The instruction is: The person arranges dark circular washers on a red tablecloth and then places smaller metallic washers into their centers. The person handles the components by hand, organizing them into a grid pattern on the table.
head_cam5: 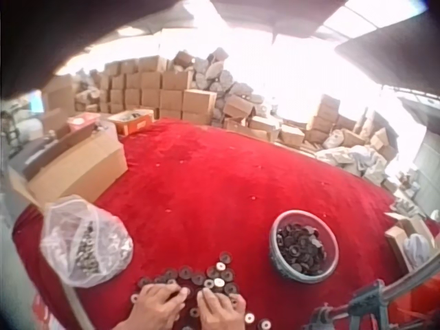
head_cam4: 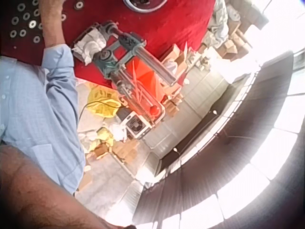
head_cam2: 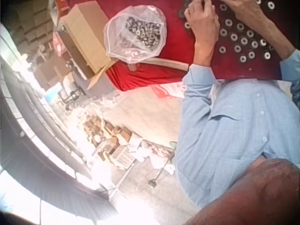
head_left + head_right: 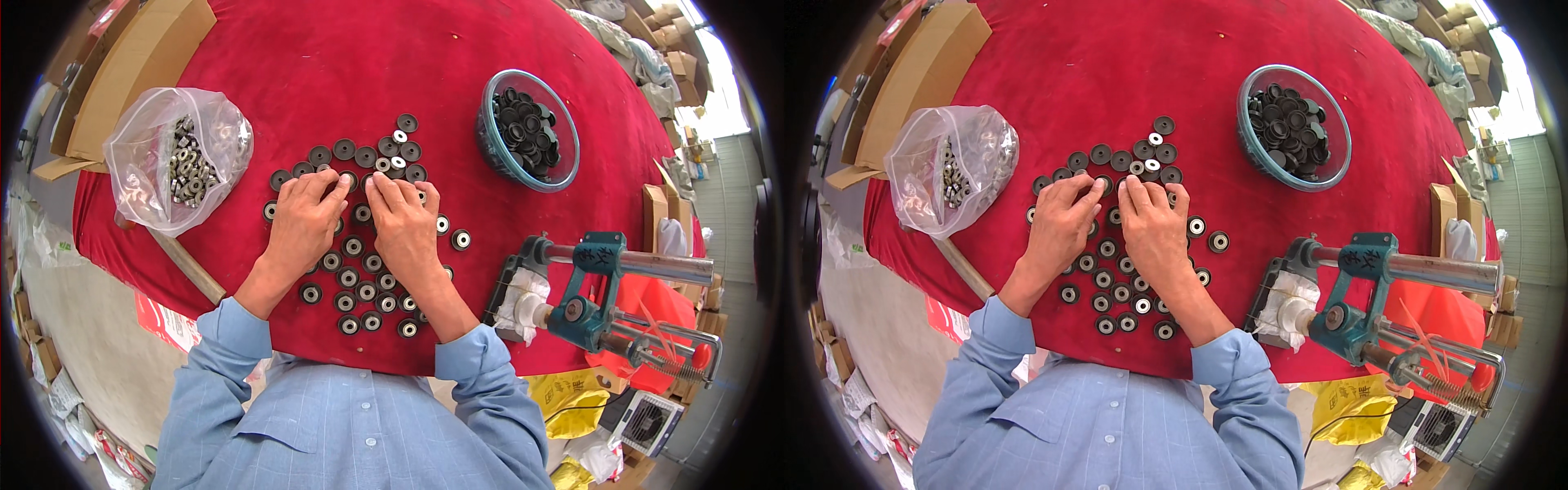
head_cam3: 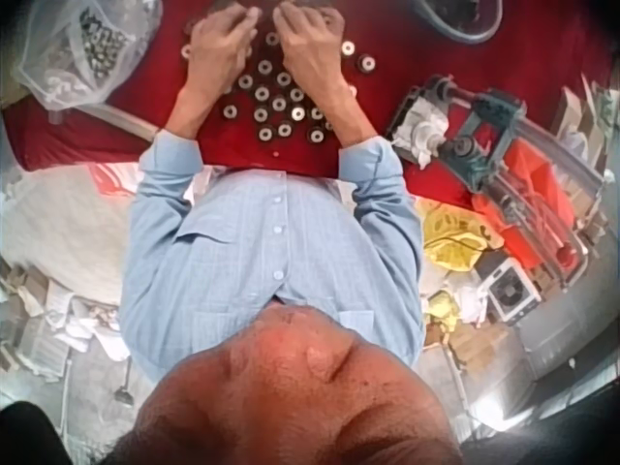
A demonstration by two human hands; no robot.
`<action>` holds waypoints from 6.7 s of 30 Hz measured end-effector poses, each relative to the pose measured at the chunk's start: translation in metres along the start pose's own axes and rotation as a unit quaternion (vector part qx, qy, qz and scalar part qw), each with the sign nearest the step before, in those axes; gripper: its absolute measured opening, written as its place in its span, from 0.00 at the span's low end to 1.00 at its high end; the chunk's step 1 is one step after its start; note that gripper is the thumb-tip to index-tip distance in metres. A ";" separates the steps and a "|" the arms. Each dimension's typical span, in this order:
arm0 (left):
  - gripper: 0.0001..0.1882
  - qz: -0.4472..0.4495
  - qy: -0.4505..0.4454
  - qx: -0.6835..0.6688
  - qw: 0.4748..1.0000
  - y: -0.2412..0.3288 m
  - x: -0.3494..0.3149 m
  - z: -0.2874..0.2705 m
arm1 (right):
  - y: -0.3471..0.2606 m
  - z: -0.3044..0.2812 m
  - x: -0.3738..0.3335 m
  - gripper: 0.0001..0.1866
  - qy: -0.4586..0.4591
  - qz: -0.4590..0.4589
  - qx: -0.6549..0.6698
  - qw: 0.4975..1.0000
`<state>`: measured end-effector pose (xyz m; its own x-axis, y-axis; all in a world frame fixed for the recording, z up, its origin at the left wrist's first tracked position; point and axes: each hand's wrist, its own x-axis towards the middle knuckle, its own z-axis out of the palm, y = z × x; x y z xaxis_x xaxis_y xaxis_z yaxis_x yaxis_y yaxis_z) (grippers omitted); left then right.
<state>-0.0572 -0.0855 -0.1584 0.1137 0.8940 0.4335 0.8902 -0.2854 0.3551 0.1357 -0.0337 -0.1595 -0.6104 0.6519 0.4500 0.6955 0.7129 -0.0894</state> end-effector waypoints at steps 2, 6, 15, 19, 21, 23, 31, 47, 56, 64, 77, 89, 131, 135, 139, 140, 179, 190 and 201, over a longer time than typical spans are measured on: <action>0.22 0.003 -0.003 0.010 1.000 0.000 -0.001 -0.001 | -0.002 0.000 -0.003 0.22 -0.002 -0.001 -0.011 1.000; 0.22 0.002 -0.005 0.032 0.999 0.001 0.003 -0.002 | -0.007 0.001 0.000 0.24 -0.013 0.010 -0.024 1.000; 0.19 -0.010 0.007 0.030 0.999 0.001 0.006 0.007 | -0.009 -0.003 -0.002 0.22 -0.007 0.029 0.003 1.000; 0.18 -0.032 -0.008 -0.014 0.999 0.000 0.007 0.003 | 0.020 -0.006 0.013 0.19 -0.009 0.057 0.114 0.992; 0.18 -0.035 -0.019 -0.023 0.999 0.004 0.005 0.001 | 0.032 -0.006 0.020 0.16 0.042 0.095 0.073 0.992; 0.19 -0.041 -0.031 -0.031 0.998 0.010 0.001 -0.002 | 0.042 -0.001 0.024 0.14 0.038 0.103 0.060 0.992; 0.20 -0.124 0.064 -0.115 0.983 -0.010 -0.005 -0.034 | 0.049 0.009 0.032 0.08 0.045 0.080 0.069 0.993; 0.17 -0.049 0.026 -0.031 0.998 -0.030 0.017 -0.002 | 0.067 -0.013 0.003 0.07 0.087 0.147 0.189 0.967; 0.16 -0.138 0.121 -0.124 0.975 -0.034 0.005 -0.041 | 0.062 0.001 0.000 0.12 0.036 0.082 0.106 0.990; 0.16 -0.143 0.118 -0.073 0.980 -0.045 -0.019 -0.053 | 0.036 -0.015 -0.014 0.25 -0.018 0.081 -0.051 0.995; 0.11 -0.117 0.074 -0.008 0.990 -0.048 -0.023 -0.032 | 0.039 -0.023 0.013 0.18 0.033 0.135 0.128 0.982; 0.22 -0.114 0.039 0.103 0.987 -0.034 -0.048 -0.031 | 0.027 0.012 0.046 0.09 0.013 0.065 0.119 0.991; 0.24 -0.139 0.069 0.034 0.987 -0.035 -0.054 -0.026 | 0.024 0.006 0.006 0.27 0.006 0.050 -0.023 0.998; 0.24 -0.139 0.077 0.027 0.987 -0.035 -0.054 -0.026 | 0.026 0.000 0.001 0.27 0.012 0.066 0.022 0.998; 0.24 -0.146 0.079 0.019 0.986 -0.034 -0.052 -0.027 | 0.044 -0.012 0.034 0.19 0.070 0.094 0.108 0.987; 0.24 -0.147 0.078 0.017 0.986 -0.033 -0.052 -0.028 | 0.049 -0.009 0.043 0.18 0.040 0.107 0.101 0.988; 0.24 -0.142 0.085 0.003 0.986 -0.035 -0.053 -0.027 | 0.058 0.009 0.017 0.21 0.007 0.094 0.024 0.995; 0.22 -0.147 0.109 -0.023 0.983 -0.036 -0.054 -0.025 | 0.031 0.011 0.050 0.07 -0.023 0.110 0.048 0.992; 0.21 -0.148 0.114 -0.031 0.982 -0.036 -0.055 -0.026 | 0.026 0.009 0.069 0.08 -0.106 0.126 0.011 0.986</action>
<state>-0.1072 -0.1336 -0.1732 -0.2538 0.8429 0.4745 0.8397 -0.0515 0.5406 0.1079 0.0325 -0.1390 -0.4865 0.8465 0.2163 0.8278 0.5257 -0.1956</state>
